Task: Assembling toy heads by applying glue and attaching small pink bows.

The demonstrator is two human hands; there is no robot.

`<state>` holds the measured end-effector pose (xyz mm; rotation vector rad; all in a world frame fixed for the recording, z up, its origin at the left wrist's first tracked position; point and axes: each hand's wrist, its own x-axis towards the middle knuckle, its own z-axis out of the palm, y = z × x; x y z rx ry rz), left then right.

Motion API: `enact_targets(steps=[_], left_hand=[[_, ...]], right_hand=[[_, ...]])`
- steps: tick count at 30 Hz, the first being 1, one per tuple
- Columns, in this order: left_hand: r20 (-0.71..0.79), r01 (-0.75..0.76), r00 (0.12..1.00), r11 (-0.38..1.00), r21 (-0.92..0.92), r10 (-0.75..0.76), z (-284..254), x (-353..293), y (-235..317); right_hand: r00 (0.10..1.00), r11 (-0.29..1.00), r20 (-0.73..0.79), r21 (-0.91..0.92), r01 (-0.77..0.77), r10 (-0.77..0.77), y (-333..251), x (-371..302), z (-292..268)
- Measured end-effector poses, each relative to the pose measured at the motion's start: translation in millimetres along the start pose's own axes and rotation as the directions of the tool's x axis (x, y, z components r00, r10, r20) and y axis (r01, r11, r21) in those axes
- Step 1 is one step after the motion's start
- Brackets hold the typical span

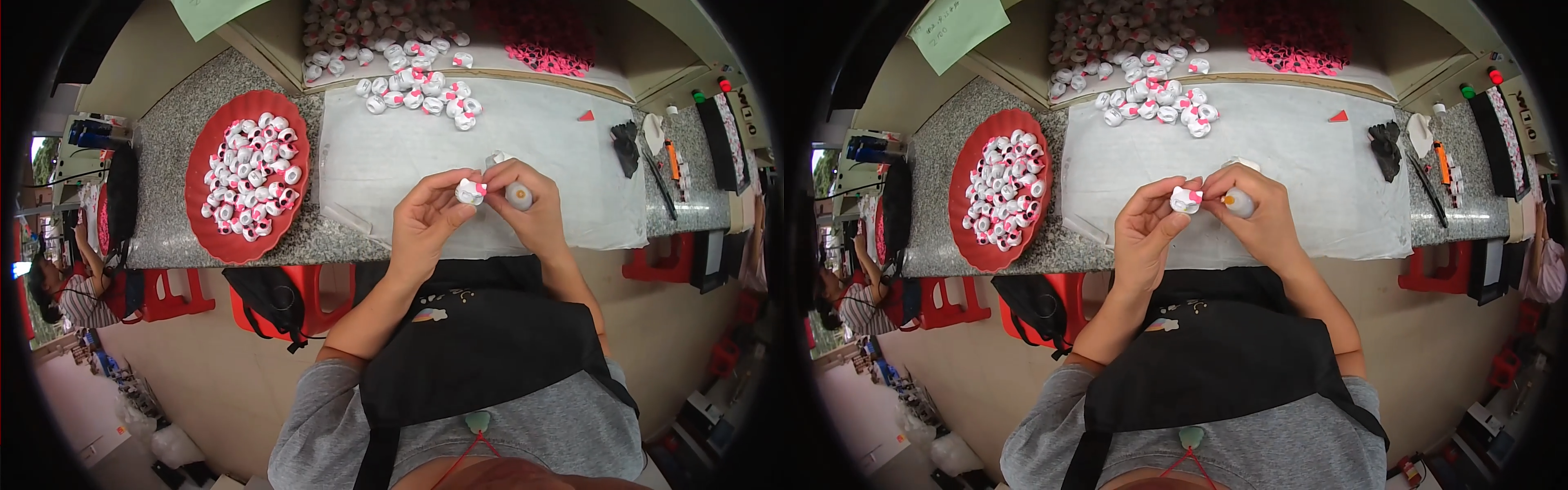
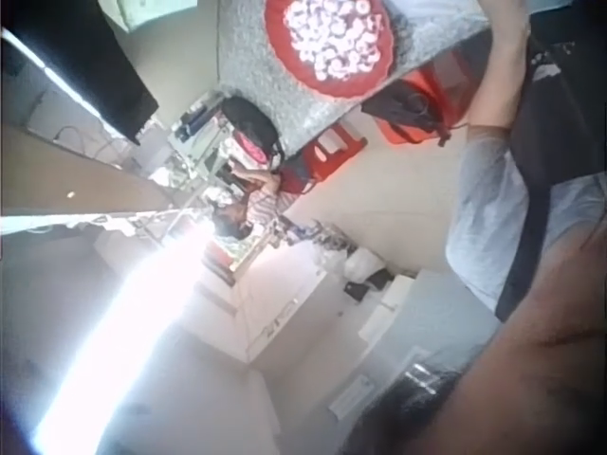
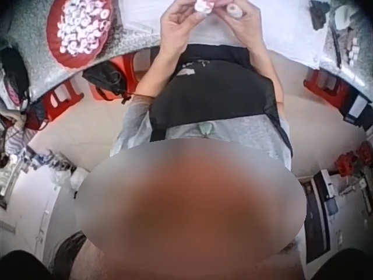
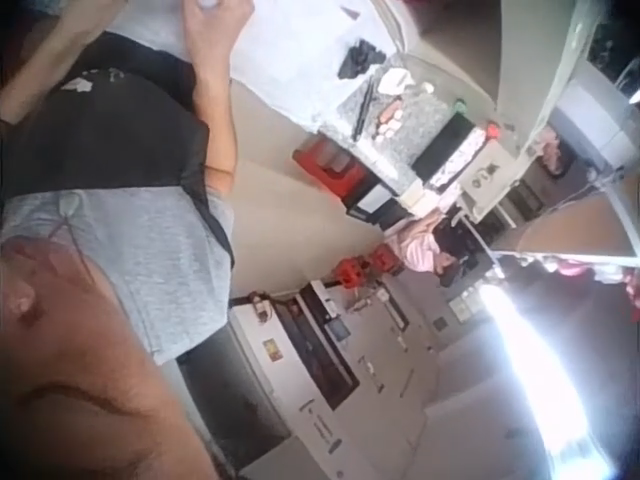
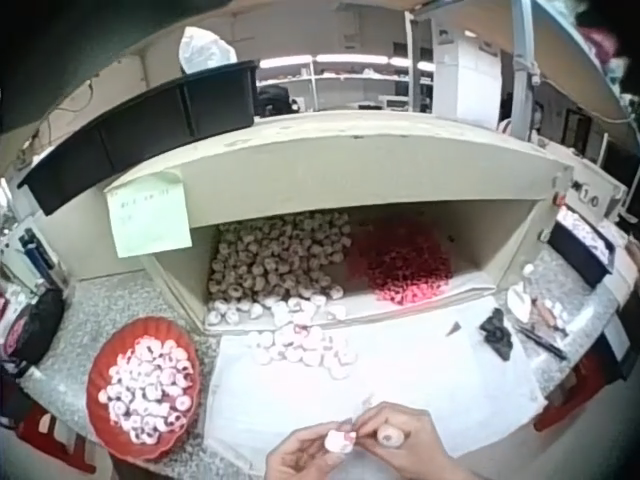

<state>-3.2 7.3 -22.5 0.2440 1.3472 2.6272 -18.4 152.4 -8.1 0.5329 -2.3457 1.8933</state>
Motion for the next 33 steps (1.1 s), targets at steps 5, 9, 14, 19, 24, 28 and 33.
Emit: enact_targets(steps=[5,9,14,19,24,28,33], left_hand=[[0.008,-0.072,0.997,0.997,0.021,0.072,4,-6,-2],[0.042,-0.162,0.986,0.981,0.103,0.159,4,-6,-6],[0.060,-0.224,0.974,0.963,0.147,0.218,3,-8,-8],[0.050,-0.224,0.974,0.963,0.146,0.219,5,-8,-7],[-0.022,-0.122,0.991,0.968,0.219,0.130,2,-10,-3],[-0.028,-0.106,0.992,0.947,0.302,0.120,-2,-7,-5],[0.042,-0.155,0.988,0.896,0.415,0.152,-5,-9,-2]], right_hand=[[0.910,0.756,-0.044,0.575,-0.315,0.412,-1,-9,4],[0.906,0.645,0.034,0.691,-0.326,0.422,5,-14,3],[0.870,0.584,0.075,0.713,-0.388,0.487,2,-16,7],[0.875,0.621,0.017,0.698,-0.356,0.484,1,-16,11],[0.894,0.820,-0.175,0.498,-0.281,0.412,-4,-18,-1],[0.929,0.832,-0.043,0.461,-0.308,0.368,-21,-25,-6],[0.932,0.836,0.011,0.437,-0.330,0.362,-21,-21,3]])
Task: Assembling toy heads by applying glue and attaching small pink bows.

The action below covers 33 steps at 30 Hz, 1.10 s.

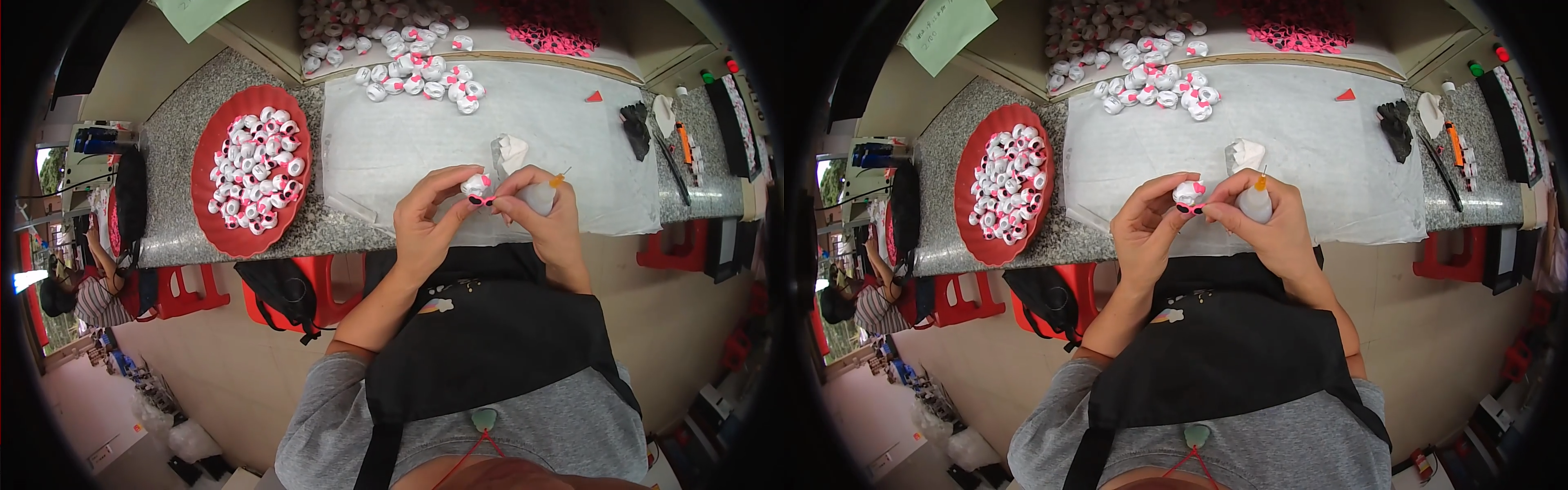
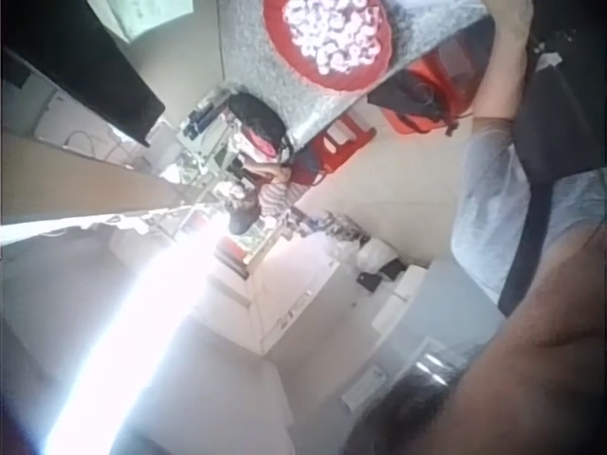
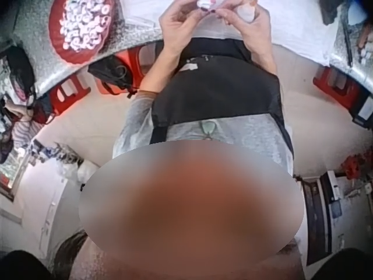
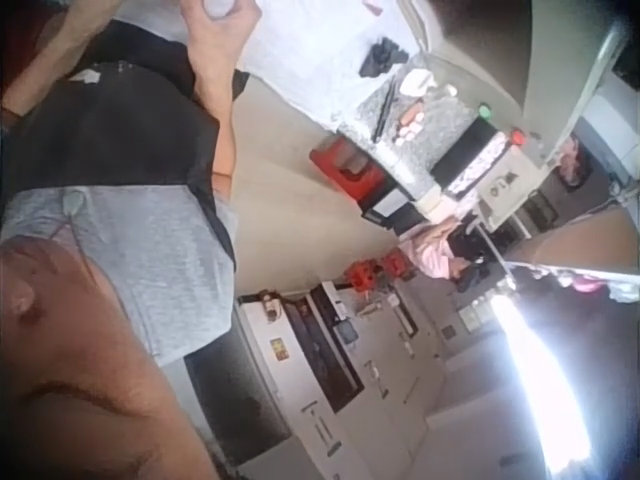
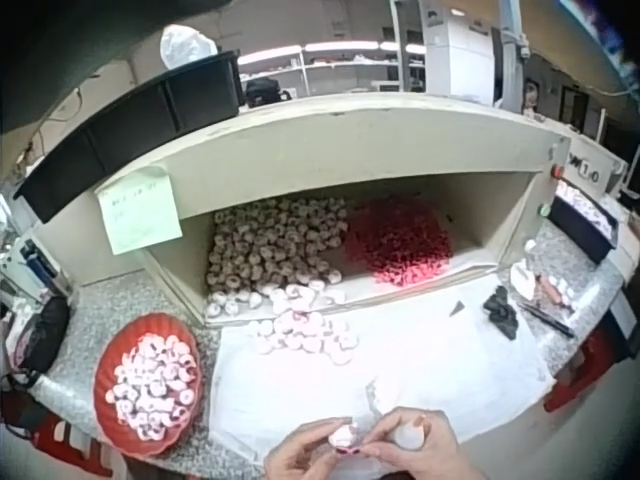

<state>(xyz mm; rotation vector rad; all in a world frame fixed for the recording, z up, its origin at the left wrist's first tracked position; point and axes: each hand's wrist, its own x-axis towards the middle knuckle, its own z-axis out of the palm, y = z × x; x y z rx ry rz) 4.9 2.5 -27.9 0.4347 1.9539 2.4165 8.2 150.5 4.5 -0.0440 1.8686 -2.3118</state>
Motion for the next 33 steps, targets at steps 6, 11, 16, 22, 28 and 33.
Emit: enact_targets(steps=[6,11,16,22,28,33], left_hand=[[0.049,-0.035,0.998,0.999,0.021,0.034,0,1,0],[0.078,0.011,0.997,0.992,-0.128,-0.001,2,8,3],[0.016,0.033,0.999,0.958,-0.284,-0.030,-8,5,9],[0.150,0.054,0.989,0.955,-0.292,-0.010,-2,8,7],[0.087,-0.025,0.994,0.930,-0.367,0.062,-4,-2,16],[0.091,-0.054,0.992,0.938,-0.343,0.091,-8,-1,17]], right_hand=[[0.999,0.999,-0.032,-0.036,0.002,-0.003,5,0,-5],[0.998,0.994,-0.035,-0.099,0.055,-0.059,5,2,-6],[0.996,0.996,0.033,-0.020,0.086,-0.085,-4,7,9],[0.994,0.988,-0.109,-0.154,0.004,-0.021,13,1,1],[0.999,0.995,0.043,0.098,0.029,-0.034,19,0,2],[0.995,0.992,0.079,0.114,0.047,-0.056,15,1,10]])
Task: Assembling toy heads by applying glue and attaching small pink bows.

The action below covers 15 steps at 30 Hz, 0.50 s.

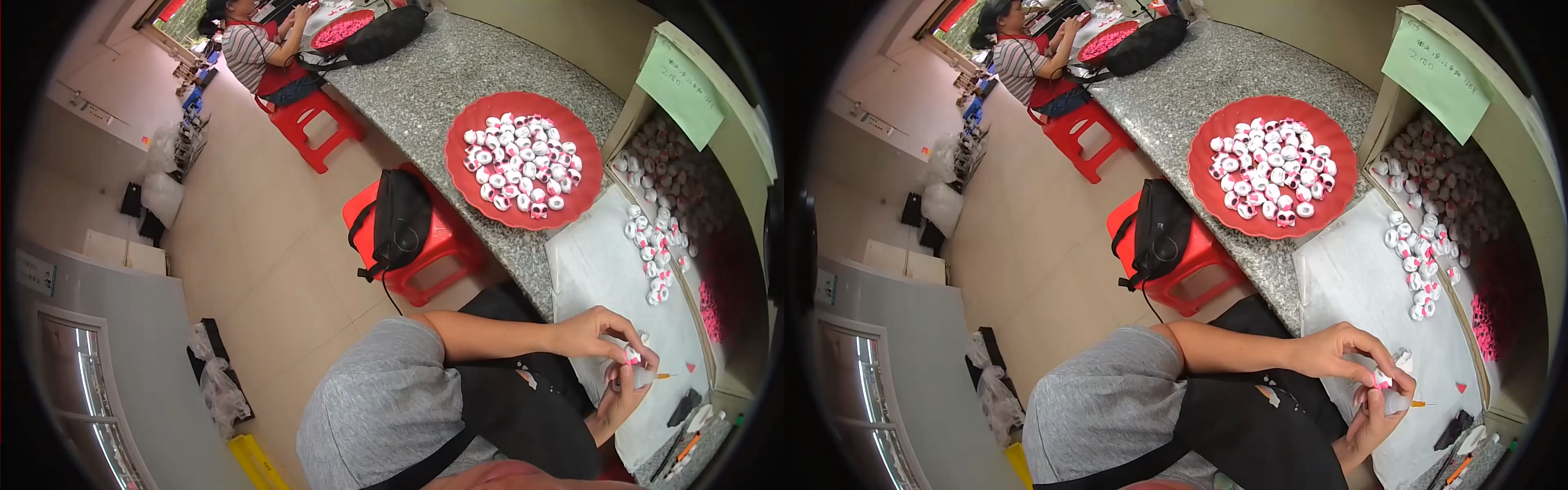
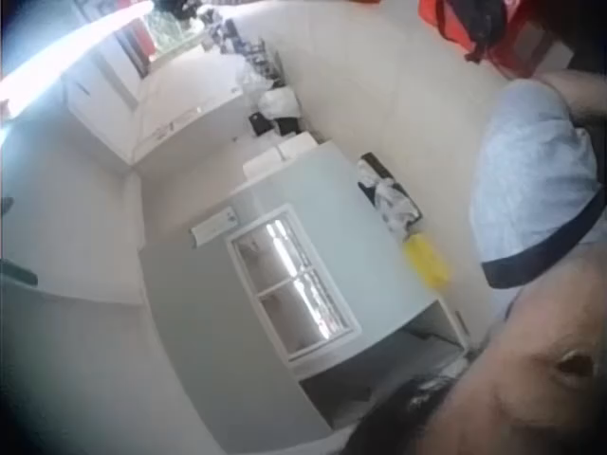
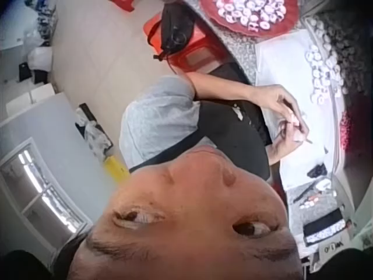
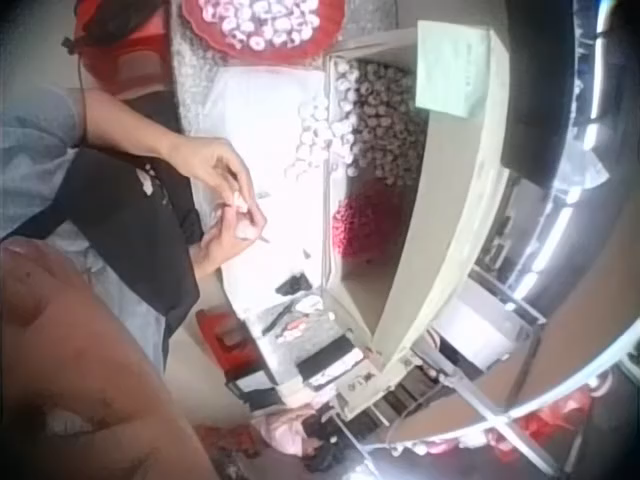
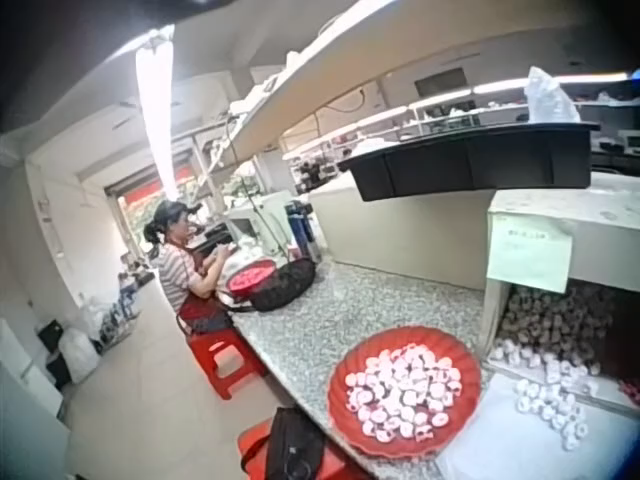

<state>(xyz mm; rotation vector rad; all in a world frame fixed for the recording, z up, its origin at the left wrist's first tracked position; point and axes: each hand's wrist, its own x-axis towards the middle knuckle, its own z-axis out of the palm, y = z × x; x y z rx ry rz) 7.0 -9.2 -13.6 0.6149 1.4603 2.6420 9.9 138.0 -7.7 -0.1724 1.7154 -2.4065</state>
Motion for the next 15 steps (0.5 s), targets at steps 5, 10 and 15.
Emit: enact_targets(steps=[5,10,15], left_hand=[[0.011,-0.001,1.000,1.000,0.014,0.001,1,1,5],[0.056,0.031,0.998,0.999,0.026,-0.032,8,-3,0],[0.027,0.104,0.994,0.994,0.022,-0.104,1,-2,2]], right_hand=[[1.000,1.000,0.017,0.002,-0.002,0.002,-2,0,-2],[0.999,0.999,-0.031,-0.018,0.044,-0.044,-5,-14,-8],[0.991,0.995,-0.115,-0.068,-0.070,0.062,-11,-7,10]])
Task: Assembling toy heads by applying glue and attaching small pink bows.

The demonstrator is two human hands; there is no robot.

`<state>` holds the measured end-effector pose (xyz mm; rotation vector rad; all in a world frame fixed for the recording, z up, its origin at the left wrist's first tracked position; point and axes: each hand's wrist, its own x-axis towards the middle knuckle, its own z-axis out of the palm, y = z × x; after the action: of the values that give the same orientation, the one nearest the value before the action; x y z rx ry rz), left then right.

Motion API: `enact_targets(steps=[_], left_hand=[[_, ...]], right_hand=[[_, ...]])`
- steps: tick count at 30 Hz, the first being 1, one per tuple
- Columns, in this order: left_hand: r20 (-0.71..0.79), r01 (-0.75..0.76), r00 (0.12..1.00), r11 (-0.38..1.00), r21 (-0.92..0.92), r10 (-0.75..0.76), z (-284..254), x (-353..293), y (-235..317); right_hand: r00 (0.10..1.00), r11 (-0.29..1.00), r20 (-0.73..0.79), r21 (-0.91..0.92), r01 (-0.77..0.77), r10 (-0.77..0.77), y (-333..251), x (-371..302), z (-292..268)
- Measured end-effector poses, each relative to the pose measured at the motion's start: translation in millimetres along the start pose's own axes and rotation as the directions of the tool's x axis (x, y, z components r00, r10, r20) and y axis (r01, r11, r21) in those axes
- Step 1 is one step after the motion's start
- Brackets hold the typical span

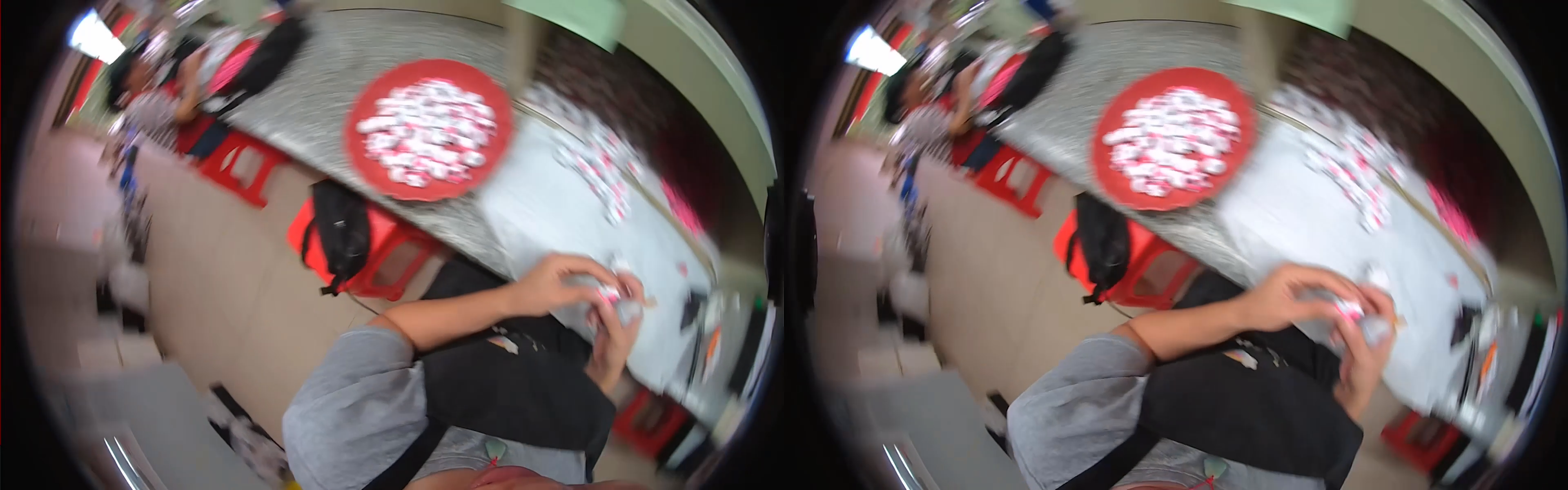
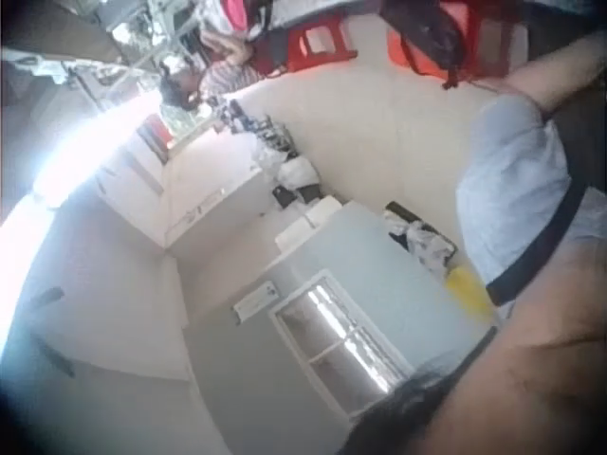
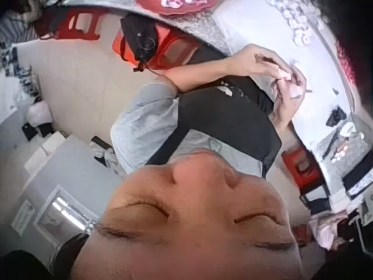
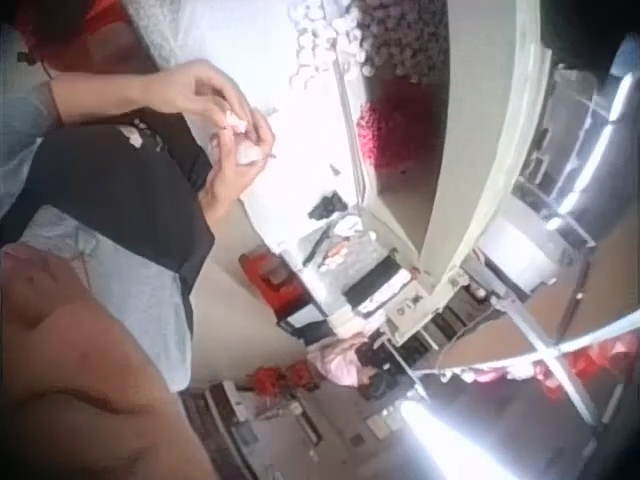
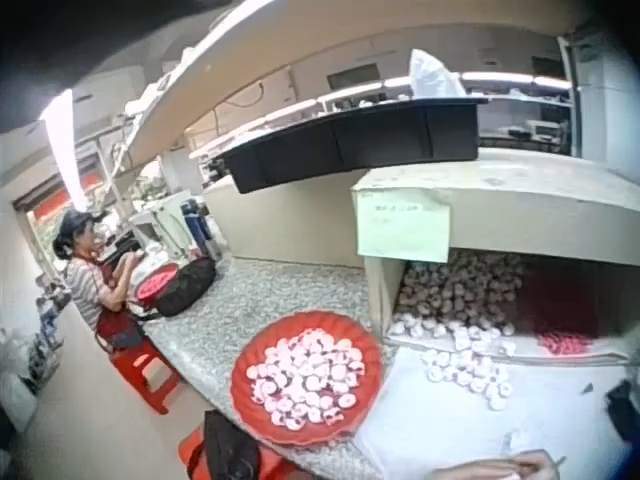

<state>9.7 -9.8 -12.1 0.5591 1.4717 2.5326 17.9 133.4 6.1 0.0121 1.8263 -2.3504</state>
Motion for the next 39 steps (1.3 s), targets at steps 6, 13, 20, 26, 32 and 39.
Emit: enact_targets(steps=[6,13,20,26,32,39], left_hand=[[-0.014,0.038,0.999,0.997,-0.066,-0.039,-1,-3,-4],[0.039,0.033,0.999,0.997,-0.066,-0.031,6,0,-11],[-0.073,0.111,0.991,0.991,-0.073,-0.116,11,-4,-9],[-0.048,-0.067,0.996,0.987,0.145,0.075,9,-2,-14],[-0.052,-0.047,0.997,0.989,0.140,0.055,8,-1,-14],[0.032,-0.067,0.998,0.978,0.195,0.062,1,-3,-15]], right_hand=[[0.986,0.998,0.165,0.048,-0.044,0.036,-9,3,-4],[0.982,0.999,0.187,0.028,0.029,-0.034,-4,-4,-23],[0.994,0.999,0.100,-0.015,0.035,-0.033,-3,-7,-14],[0.997,1.000,0.075,-0.006,0.029,-0.028,-5,-6,-14],[0.997,0.999,0.063,-0.020,0.045,-0.044,-2,-7,-14],[0.997,0.997,0.028,-0.019,0.069,-0.069,-2,-7,-10]])
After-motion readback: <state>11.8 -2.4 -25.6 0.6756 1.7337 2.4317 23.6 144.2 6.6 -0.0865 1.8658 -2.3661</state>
